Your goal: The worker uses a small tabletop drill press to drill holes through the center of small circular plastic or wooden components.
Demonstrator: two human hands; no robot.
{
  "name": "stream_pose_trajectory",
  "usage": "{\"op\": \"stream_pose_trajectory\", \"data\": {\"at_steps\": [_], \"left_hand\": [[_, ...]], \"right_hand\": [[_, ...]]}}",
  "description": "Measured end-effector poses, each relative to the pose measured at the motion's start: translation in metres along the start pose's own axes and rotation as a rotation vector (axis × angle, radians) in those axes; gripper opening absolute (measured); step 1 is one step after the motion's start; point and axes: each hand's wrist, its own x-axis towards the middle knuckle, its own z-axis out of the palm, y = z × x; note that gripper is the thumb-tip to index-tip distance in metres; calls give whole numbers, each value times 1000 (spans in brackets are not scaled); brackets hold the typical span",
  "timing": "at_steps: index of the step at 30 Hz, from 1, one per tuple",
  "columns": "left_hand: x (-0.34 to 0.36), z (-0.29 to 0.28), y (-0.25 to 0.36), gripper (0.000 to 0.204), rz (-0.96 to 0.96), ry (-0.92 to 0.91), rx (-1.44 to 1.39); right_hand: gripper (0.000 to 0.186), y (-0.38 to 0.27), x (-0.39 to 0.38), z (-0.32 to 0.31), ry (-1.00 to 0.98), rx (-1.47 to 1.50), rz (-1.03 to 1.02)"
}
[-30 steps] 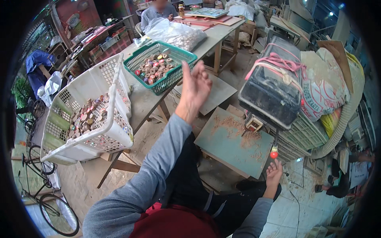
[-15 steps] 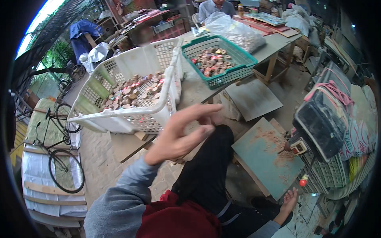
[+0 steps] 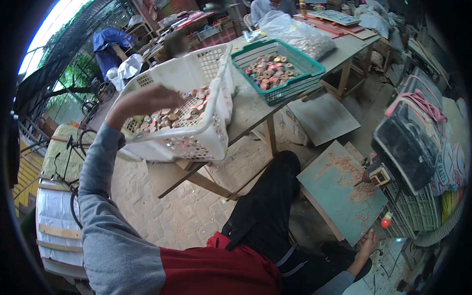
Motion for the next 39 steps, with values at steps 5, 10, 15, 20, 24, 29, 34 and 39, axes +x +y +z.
{"op": "stream_pose_trajectory", "data": {"at_steps": [5, 10, 15, 20, 24, 29, 34, 39], "left_hand": [[26, 59, -100, 42, -46, -558, 231], [11, 68, -55, 45, -248, -474, 112], [10, 81, -142, 68, -601, -563, 23], [21, 81, -118, 61, -515, -493, 197], [4, 71, -157, 27, 212, -335, 318], [29, 46, -132, 24, 101, -371, 315], [81, 24, -110, 21, 140, -363, 286], [150, 7, -70, 19, 199, -374, 263]], "right_hand": [[33, 9, 0, -4, -28, -38, -45], [28, 14, 5, 4, -20, -80, -92], [25, 29, 10, 4, -18, -155, -151], [24, 9, -11, 2, 19, -126, -119], [27, 14, 0, 8, 9, -198, -159], [36, 39, 24, 12, 27, -288, -140], [34, 21, 18, 21, 75, -491, -253], [38, 19, 15, 19, 72, -548, -214]]}}
